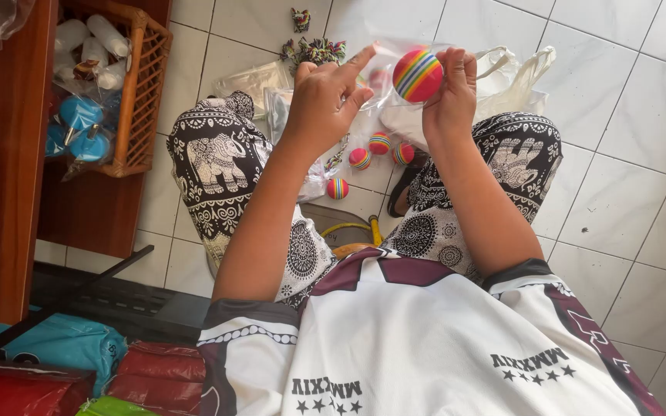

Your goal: Packaging small colorful pet toys into plastic bags

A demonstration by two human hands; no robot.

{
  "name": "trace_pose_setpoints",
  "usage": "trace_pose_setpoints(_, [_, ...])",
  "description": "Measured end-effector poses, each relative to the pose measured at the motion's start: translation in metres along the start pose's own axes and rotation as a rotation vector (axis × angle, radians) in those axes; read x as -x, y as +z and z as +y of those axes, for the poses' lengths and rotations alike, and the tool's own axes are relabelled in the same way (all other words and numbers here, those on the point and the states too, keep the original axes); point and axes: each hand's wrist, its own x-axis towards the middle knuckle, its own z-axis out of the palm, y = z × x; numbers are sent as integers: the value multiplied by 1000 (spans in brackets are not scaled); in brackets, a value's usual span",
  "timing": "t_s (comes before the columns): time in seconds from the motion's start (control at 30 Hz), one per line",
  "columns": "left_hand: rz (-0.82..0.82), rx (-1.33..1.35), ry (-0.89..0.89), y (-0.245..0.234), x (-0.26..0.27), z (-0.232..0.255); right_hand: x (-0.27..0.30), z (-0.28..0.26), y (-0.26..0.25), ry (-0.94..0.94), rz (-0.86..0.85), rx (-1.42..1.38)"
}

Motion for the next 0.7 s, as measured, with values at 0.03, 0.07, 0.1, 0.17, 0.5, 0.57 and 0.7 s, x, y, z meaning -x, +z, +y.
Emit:
trace_pose_setpoints(0.03, [2,-1,0,-1,-1,0,-1,1,-1,0,-2,0])
trace_pose_setpoints(0.07, [-30,22,-15,-3,-1,1,-2,1,-3,-14,-3,5])
trace_pose_setpoints(0.1, [-66,46,-30,-4,-2,1,-2,2,-5,-28,-1,8])
trace_pose_setpoints(0.17, [-87,3,-17,-10,-4,8,-2,1,-5,-33,-9,42])
trace_pose_setpoints(0.5, [-173,-60,146,5,-6,22,3,6,5,-108,-97,215])
trace_pose_setpoints(0.57, [-154,-35,153,8,-5,23,2,3,6,-112,-96,240])
trace_pose_setpoints(0.7, [-133,-43,147,29,1,6,-4,-2,4,-119,-89,258])
